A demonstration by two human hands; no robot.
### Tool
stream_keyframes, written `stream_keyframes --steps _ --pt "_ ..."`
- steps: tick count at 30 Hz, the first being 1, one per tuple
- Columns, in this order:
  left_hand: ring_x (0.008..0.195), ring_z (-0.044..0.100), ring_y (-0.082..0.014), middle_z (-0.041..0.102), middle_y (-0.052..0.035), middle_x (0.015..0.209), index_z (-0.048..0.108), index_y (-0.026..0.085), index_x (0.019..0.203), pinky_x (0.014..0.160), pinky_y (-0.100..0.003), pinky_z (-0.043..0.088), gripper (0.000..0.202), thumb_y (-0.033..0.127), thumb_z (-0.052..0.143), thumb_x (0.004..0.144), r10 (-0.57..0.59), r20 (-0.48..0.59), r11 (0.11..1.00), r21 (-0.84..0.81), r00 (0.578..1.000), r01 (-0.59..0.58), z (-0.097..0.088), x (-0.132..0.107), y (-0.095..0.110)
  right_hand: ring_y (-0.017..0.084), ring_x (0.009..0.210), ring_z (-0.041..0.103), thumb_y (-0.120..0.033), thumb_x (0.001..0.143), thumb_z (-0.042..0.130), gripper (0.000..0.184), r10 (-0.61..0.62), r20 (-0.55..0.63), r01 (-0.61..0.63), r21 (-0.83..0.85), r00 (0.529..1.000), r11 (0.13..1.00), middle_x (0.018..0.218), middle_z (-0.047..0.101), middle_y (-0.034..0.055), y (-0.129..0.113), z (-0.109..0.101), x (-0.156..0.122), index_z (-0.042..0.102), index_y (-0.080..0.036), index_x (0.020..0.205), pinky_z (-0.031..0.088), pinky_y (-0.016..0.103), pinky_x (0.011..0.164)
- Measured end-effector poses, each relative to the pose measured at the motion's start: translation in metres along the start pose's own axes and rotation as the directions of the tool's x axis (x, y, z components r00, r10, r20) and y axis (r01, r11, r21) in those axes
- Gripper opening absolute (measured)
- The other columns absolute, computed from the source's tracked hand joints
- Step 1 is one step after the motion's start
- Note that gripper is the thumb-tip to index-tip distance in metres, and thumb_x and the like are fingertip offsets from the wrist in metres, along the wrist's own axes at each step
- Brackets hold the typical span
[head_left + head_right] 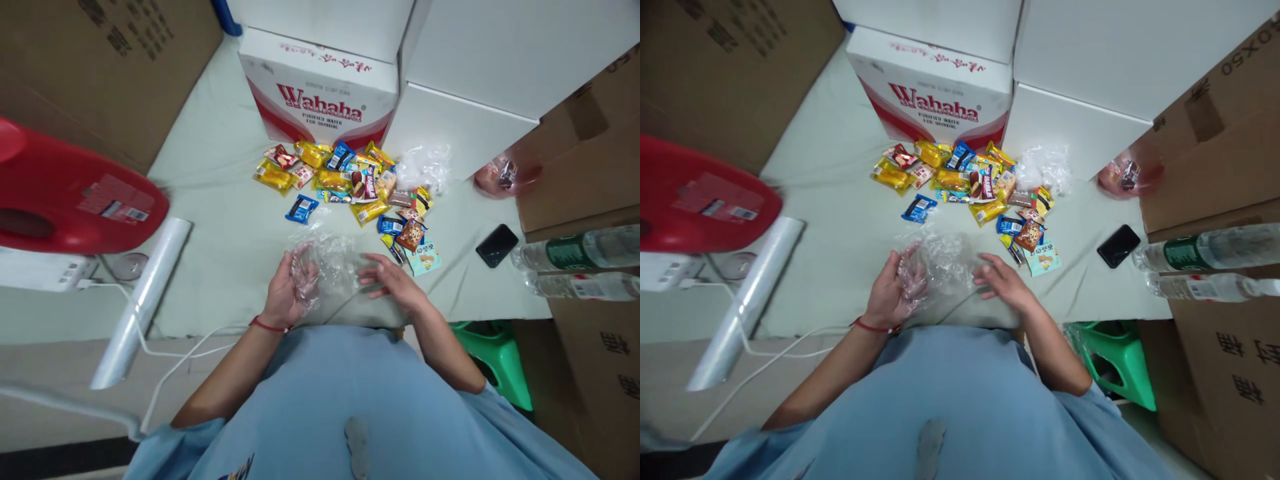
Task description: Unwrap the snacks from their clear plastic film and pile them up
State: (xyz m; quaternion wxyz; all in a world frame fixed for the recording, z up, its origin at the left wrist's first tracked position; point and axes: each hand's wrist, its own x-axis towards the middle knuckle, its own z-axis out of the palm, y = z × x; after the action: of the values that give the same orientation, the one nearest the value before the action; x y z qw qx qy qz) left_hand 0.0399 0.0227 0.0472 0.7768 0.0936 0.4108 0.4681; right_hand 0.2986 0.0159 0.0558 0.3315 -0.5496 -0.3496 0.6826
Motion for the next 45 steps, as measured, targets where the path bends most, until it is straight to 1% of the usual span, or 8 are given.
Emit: stream_keyframes --steps 6,11,19,26,30,35,39,45 --pt "0.067 0.064 -0.0137 0.069 0.0005 0.084 0.061 0.037 0.139 0.058 -0.023 0.052 0.045 0.058 0.057 0.1 0.083 -0.174 0.987 -0.12 0.981 -0.105 -0.002 -0.003 -0.017 0.014 0.068 0.069 -0.037 0.059 0.097 0.075 0.038 -0.058 -0.019 0.288 0.998 0.958 0.084 0.068 -0.0037 0.026 0.047 0.025 0.058 -0.026 0.122 0.056 0.023 0.057" --pt "0.05 0.051 -0.0083 0.068 0.0015 0.074 0.062 0.031 0.135 0.045 -0.017 0.04 0.049 0.061 0.063 0.096 0.214 -0.267 0.976 0.022 0.94 -0.217 -0.038 -0.009 -0.016 0.015 0.069 0.059 -0.047 0.077 0.083 0.049 -0.206 -0.188 0.18 -0.147 0.96 0.973 0.087 0.063 -0.0001 0.023 0.023 0.03 0.065 -0.024 0.116 0.05 0.026 0.055" --pt "0.034 0.031 -0.0037 0.064 0.0037 0.069 0.047 0.032 0.153 0.032 -0.015 0.018 0.071 0.069 0.06 0.094 0.131 -0.116 0.979 0.17 0.985 -0.111 -0.032 -0.021 -0.008 0.036 0.145 0.042 -0.049 0.08 0.085 0.043 -0.6 0.25 0.563 -0.715 0.76 0.415 0.144 0.06 0.0132 -0.006 0.024 0.051 0.075 -0.025 0.114 0.035 0.057 0.123" --pt "0.042 0.036 -0.0064 0.061 0.0007 0.076 0.051 0.025 0.149 0.038 -0.018 0.021 0.072 0.072 0.053 0.095 0.107 -0.203 0.911 0.412 0.973 -0.014 -0.061 -0.018 0.013 0.017 0.064 0.065 -0.061 0.091 0.064 0.041 -0.153 0.136 0.201 -0.488 0.979 0.849 0.082 0.071 0.0046 -0.045 -0.012 0.079 0.064 -0.02 0.089 0.053 0.029 0.061" --pt "0.088 0.064 -0.0229 0.065 -0.0117 0.111 0.048 0.016 0.149 0.076 -0.038 0.057 0.077 0.066 0.059 0.092 0.613 -0.22 0.457 0.882 0.759 -0.114 -0.076 -0.015 0.011 0.018 0.062 0.063 -0.053 0.087 0.068 0.034 -0.145 -0.003 0.105 -0.676 0.989 0.73 0.074 0.067 0.0021 -0.06 -0.031 0.084 0.065 -0.02 0.093 0.049 0.028 0.06" --pt "0.153 0.029 -0.0446 0.047 -0.023 0.151 0.047 0.018 0.154 0.125 -0.069 0.019 0.077 0.047 0.072 0.087 0.882 0.21 -0.213 0.976 0.422 -0.041 -0.076 -0.018 0.002 0.026 0.084 0.068 -0.052 0.097 0.055 0.038 -0.485 -0.126 0.083 -0.918 0.866 0.387 0.091 0.074 0.0084 -0.093 -0.037 0.1 0.071 -0.02 0.108 0.053 0.038 0.079" --pt "0.158 0.031 -0.0378 0.061 -0.0096 0.149 0.062 0.038 0.142 0.126 -0.072 0.0 0.047 0.027 0.058 0.096 0.667 0.411 -0.427 0.894 0.621 -0.134 -0.07 -0.015 -0.006 0.036 0.107 0.068 -0.058 0.098 0.055 0.052 -0.598 -0.263 -0.069 -0.943 0.757 0.327 0.114 0.074 0.0177 -0.114 -0.019 0.143 0.065 -0.016 0.129 0.053 0.05 0.094" --pt "0.157 0.037 -0.0376 0.056 -0.014 0.158 0.039 0.031 0.163 0.122 -0.077 -0.012 0.064 0.038 0.05 0.1 0.472 0.379 -0.467 0.873 0.796 -0.139 -0.074 -0.017 -0.011 0.038 0.115 0.067 -0.043 0.092 0.069 0.049 -0.506 -0.212 -0.074 -0.958 0.836 0.278 0.119 0.073 0.0201 -0.113 -0.001 0.191 0.067 -0.013 0.131 0.052 0.052 0.101"
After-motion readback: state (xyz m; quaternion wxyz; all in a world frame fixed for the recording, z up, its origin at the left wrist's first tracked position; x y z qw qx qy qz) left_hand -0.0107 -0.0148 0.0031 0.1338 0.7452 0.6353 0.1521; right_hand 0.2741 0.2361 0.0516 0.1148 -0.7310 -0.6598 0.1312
